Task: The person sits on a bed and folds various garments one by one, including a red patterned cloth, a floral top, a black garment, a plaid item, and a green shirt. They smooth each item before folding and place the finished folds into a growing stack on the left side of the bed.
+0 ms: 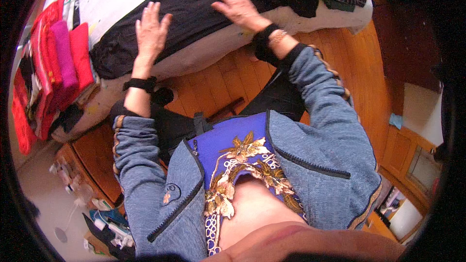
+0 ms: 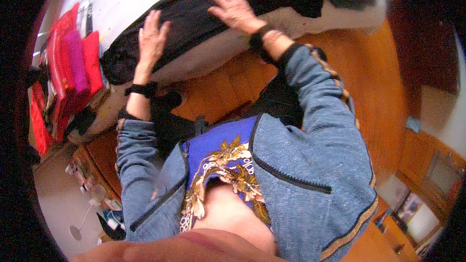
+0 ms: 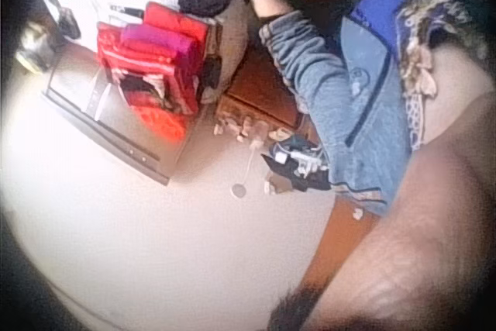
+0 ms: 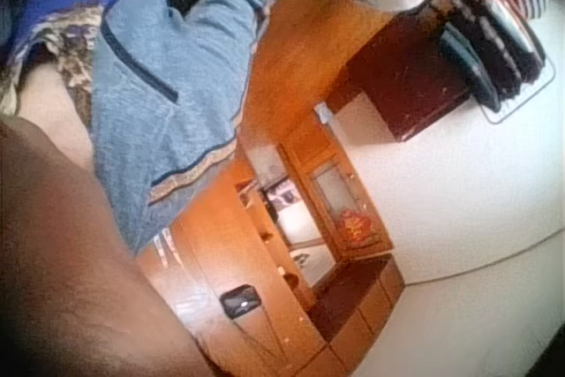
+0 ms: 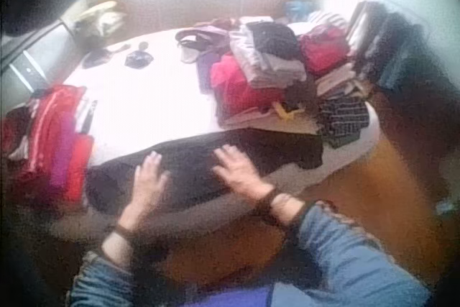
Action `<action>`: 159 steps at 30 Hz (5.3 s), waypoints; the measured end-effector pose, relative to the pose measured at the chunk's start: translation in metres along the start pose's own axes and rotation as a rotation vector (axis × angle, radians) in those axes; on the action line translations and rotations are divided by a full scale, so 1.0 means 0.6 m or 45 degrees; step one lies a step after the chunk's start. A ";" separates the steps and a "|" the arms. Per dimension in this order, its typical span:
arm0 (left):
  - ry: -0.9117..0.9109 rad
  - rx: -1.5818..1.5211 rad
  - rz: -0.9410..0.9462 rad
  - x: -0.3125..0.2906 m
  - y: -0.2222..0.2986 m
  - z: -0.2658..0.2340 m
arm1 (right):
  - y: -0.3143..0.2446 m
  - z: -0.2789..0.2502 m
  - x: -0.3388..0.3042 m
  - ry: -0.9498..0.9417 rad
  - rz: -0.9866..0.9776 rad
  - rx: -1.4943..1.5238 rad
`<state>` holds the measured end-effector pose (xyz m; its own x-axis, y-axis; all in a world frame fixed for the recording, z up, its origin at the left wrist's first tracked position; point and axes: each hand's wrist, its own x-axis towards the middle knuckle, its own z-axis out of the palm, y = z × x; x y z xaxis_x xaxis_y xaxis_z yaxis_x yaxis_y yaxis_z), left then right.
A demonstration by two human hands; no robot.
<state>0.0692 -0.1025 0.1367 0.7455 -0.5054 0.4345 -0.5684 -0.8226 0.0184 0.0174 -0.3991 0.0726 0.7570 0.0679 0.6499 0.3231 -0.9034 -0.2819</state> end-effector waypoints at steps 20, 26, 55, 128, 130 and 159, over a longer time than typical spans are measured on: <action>-0.267 0.246 -0.285 -0.070 -0.042 0.039 | 0.324 -0.210 -0.065 0.307 0.738 -0.365; -0.281 0.264 -0.290 -0.079 -0.052 0.050 | 0.291 -0.191 -0.172 0.010 1.428 -0.119; -0.218 -0.854 -0.422 -0.068 -0.068 0.136 | -0.009 -0.205 0.128 -0.066 0.052 0.863; 0.008 0.013 -0.363 -0.077 0.021 0.189 | 0.117 -0.071 -0.040 -0.131 0.671 0.516; 0.044 0.115 -0.430 -0.071 0.033 0.195 | 0.141 -0.056 -0.066 -0.313 1.084 0.639; -0.187 -0.876 -0.443 -0.197 0.022 0.141 | -0.194 0.120 -0.012 -0.296 -0.047 0.728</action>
<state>0.0028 -0.0757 0.0093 0.9313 -0.3173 0.1788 -0.3460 -0.6177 0.7062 0.0151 -0.2638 0.0500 0.8227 0.2436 0.5137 0.5560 -0.5330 -0.6378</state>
